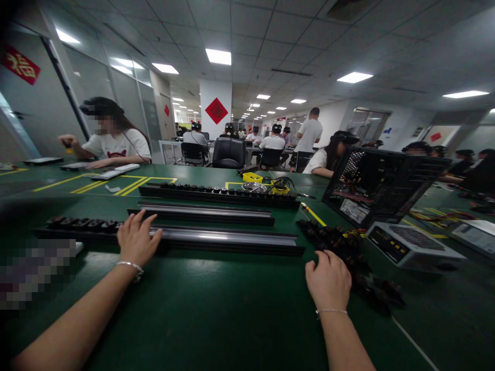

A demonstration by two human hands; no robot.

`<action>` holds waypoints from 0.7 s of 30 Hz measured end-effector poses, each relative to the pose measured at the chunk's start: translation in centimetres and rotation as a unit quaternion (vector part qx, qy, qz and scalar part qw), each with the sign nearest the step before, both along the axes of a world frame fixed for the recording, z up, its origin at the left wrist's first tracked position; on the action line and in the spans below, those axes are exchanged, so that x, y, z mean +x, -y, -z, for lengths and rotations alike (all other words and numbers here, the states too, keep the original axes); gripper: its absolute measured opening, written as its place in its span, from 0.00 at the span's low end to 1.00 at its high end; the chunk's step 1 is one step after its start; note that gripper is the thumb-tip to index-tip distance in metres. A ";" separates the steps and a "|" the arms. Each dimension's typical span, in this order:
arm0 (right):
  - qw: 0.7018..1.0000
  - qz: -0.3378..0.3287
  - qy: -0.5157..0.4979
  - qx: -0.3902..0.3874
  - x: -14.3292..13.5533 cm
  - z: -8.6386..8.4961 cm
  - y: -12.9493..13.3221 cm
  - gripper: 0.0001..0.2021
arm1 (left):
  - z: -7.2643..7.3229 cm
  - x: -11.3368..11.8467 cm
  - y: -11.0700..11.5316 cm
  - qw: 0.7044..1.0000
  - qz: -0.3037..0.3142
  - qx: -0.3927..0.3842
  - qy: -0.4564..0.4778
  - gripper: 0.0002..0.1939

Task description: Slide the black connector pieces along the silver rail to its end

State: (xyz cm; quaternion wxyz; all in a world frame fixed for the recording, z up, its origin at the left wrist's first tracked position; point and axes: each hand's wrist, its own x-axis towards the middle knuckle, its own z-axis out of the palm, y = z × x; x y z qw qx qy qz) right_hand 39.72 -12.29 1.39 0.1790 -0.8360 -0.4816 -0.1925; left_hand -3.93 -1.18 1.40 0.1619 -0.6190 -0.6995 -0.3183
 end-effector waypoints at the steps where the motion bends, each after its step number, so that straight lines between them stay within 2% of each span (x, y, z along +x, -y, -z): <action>1: 0.999 -0.033 0.015 0.013 -0.7 0.0 -0.4 0.19 | 0.0 -0.8 -0.2 1.000 -0.026 0.003 0.015 0.24; 5: 0.990 -0.138 0.031 0.015 -3.6 0.3 -2.9 0.22 | 0.8 -3.5 -1.2 0.993 -0.090 -0.015 0.075 0.27; 7: 0.988 -0.156 0.000 0.005 -5.1 0.4 -4.4 0.23 | 1.2 -4.4 -1.7 0.989 -0.103 -0.042 0.100 0.27; 10: 0.990 -0.124 -0.062 -0.011 -7.1 0.8 -6.6 0.24 | 1.5 -5.0 -2.1 0.986 -0.101 -0.080 0.103 0.27; 13: 0.992 -0.097 -0.080 -0.025 -8.0 1.1 -7.7 0.23 | 1.3 -5.0 -2.1 0.987 -0.106 -0.085 0.092 0.26; 17: 0.988 -0.126 -0.074 -0.049 -7.6 1.3 -7.7 0.23 | 0.9 -4.8 -2.0 0.988 -0.110 -0.080 0.076 0.26; 21: 0.988 -0.122 -0.069 -0.067 -7.2 1.0 -7.5 0.23 | 0.8 -4.9 -2.1 0.987 -0.108 -0.088 0.077 0.26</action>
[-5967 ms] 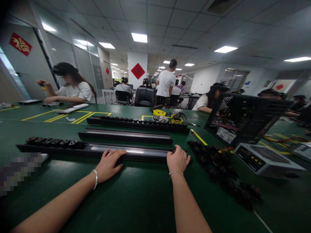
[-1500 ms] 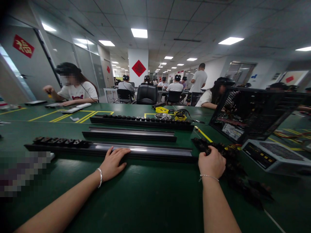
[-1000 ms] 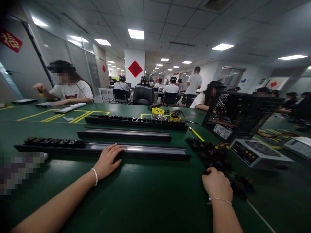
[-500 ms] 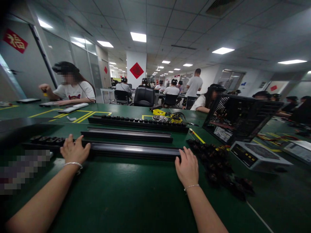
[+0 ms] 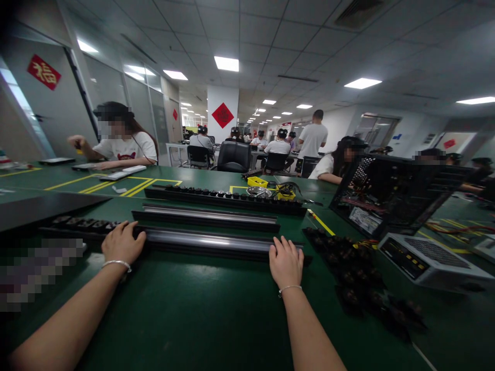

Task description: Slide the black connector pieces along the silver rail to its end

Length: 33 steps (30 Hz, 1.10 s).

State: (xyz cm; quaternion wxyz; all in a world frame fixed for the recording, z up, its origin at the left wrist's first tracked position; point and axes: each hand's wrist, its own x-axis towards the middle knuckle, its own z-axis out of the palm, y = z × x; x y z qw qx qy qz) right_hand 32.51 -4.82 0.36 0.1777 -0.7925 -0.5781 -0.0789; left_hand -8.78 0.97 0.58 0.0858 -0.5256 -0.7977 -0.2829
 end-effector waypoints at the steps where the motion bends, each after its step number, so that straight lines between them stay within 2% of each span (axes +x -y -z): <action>1: 1.000 0.000 0.000 -0.001 0.0 -0.1 0.0 0.23 | 0.0 0.0 0.0 1.000 0.001 -0.002 0.003 0.26; 8: 1.000 -0.001 -0.007 0.006 -0.1 0.0 -0.2 0.23 | -0.1 -0.1 0.0 1.000 0.016 -0.002 0.020 0.25; 18: 1.000 -0.001 -0.025 0.009 -0.2 -0.2 -0.2 0.23 | -0.2 0.3 0.3 0.999 0.006 0.008 0.039 0.26; 24: 0.999 0.013 -0.044 0.015 -0.4 -0.4 -0.2 0.23 | 0.0 0.3 0.3 0.999 0.005 -0.009 0.044 0.23; 33: 0.997 0.035 -0.072 0.001 -0.7 -1.0 -0.1 0.23 | -0.4 0.5 0.4 0.999 -0.001 -0.012 0.033 0.20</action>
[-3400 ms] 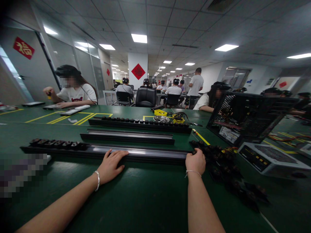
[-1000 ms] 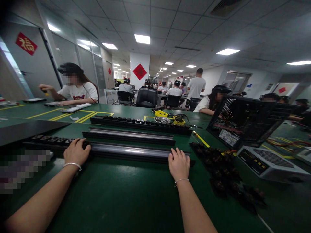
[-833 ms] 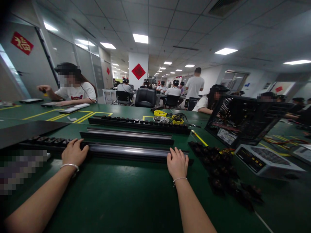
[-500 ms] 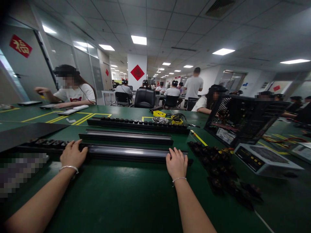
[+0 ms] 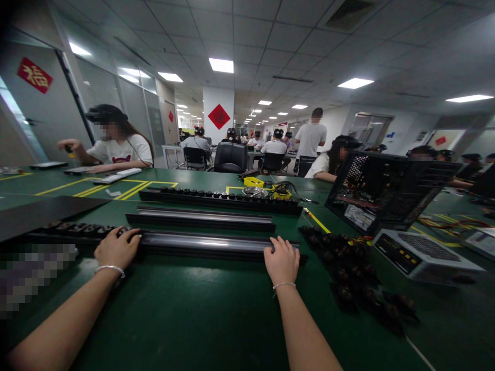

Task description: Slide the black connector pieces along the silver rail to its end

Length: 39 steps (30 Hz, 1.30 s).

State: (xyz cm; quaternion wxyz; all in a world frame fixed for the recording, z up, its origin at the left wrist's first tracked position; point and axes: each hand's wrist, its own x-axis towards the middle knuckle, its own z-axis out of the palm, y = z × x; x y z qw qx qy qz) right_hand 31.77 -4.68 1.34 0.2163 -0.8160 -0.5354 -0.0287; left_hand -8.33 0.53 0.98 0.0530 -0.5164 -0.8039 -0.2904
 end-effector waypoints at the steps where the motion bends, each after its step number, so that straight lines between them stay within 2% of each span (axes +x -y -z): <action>1: 1.000 0.001 -0.001 0.001 0.0 0.0 0.0 0.23 | 0.0 0.0 0.0 1.000 0.001 0.001 -0.004 0.20; 24: 1.000 -0.006 0.012 0.018 0.2 0.5 -0.1 0.23 | 0.2 -0.2 -0.3 1.000 0.010 0.010 -0.022 0.21; 39: 1.000 -0.007 0.009 0.008 0.2 0.3 0.0 0.23 | 0.5 -0.2 -0.4 0.999 0.005 0.010 -0.037 0.19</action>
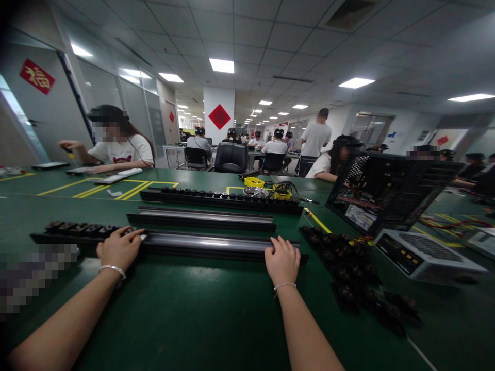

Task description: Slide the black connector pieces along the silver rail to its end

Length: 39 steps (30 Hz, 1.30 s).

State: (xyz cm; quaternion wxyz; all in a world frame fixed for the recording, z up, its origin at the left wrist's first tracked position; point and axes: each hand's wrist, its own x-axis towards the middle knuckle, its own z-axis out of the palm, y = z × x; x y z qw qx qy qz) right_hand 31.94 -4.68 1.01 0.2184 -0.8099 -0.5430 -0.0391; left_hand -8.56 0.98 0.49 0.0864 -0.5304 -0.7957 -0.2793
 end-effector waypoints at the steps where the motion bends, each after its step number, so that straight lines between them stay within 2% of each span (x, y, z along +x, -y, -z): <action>1: 1.000 0.001 0.000 -0.001 0.0 0.0 0.0 0.23 | 0.0 0.0 0.0 1.000 0.000 0.002 0.002 0.19; 7: 1.000 0.005 0.002 -0.002 -0.1 -0.1 0.0 0.23 | 0.1 0.5 0.4 1.000 0.010 0.003 0.017 0.20; 15: 1.000 0.003 0.006 -0.002 -0.1 -0.1 0.0 0.23 | 0.3 0.7 0.7 0.998 0.021 -0.053 0.031 0.24; 28: 1.000 0.000 0.011 -0.009 0.0 -0.1 0.0 0.24 | -0.1 1.0 0.6 0.998 0.028 -0.043 0.023 0.21; 39: 1.000 -0.004 0.014 -0.012 0.2 0.0 -0.1 0.24 | 0.1 2.5 0.7 0.998 0.047 -0.039 -0.025 0.20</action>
